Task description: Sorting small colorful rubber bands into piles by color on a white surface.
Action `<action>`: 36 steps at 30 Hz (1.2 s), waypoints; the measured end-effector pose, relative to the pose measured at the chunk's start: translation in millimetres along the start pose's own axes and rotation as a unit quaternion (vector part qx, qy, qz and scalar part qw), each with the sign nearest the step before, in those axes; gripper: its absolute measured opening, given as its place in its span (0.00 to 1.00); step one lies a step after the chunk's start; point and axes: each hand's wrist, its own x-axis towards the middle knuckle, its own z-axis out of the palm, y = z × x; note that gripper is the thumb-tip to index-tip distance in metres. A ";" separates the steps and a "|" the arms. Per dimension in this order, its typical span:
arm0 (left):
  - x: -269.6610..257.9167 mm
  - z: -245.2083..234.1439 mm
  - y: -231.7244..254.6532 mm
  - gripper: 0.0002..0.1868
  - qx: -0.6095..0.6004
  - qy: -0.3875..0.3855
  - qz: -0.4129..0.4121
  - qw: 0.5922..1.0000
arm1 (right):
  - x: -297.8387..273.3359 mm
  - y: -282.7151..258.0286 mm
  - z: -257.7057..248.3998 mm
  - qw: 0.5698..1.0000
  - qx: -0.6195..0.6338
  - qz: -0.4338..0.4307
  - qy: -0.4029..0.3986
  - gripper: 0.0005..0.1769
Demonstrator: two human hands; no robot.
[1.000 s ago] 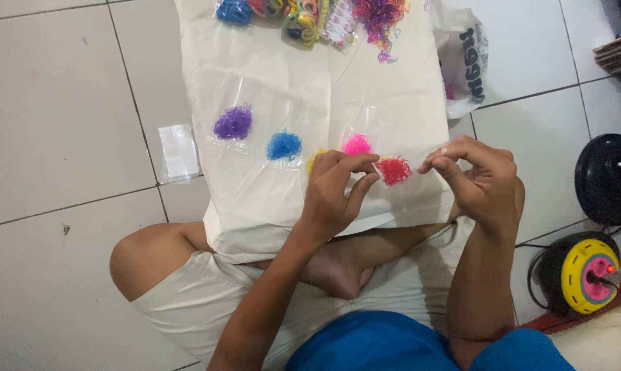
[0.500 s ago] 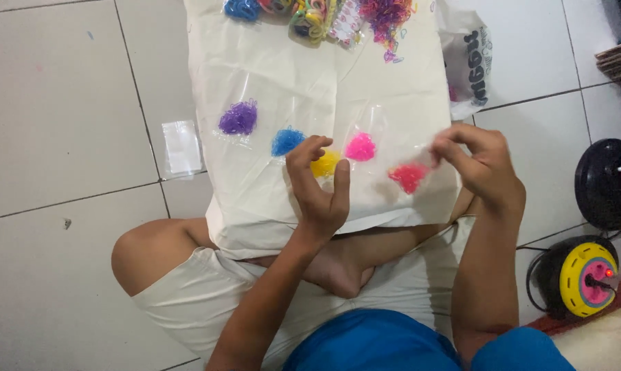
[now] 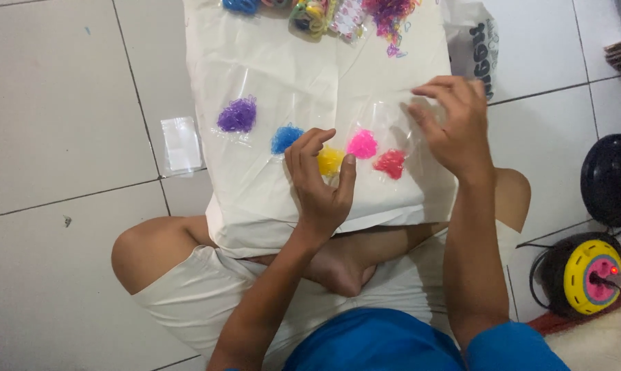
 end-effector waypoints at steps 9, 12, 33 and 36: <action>-3.6 5.0 -8.7 0.19 -0.004 0.015 -0.001 1.000 | 11.1 -15.5 29.2 0.996 -0.023 0.056 -0.064 0.12; -3.9 3.5 -7.1 0.18 -0.011 0.015 -0.002 1.000 | 9.8 -3.9 37.5 0.995 0.014 0.067 -0.067 0.10; 2.7 -2.5 12.2 0.12 0.054 -0.038 0.057 0.996 | 24.8 -20.5 3.1 0.988 0.148 0.007 -0.038 0.05; 4.3 -0.2 10.9 0.11 0.066 -0.043 0.067 0.995 | 28.9 16.6 33.3 0.994 0.099 0.038 -0.007 0.03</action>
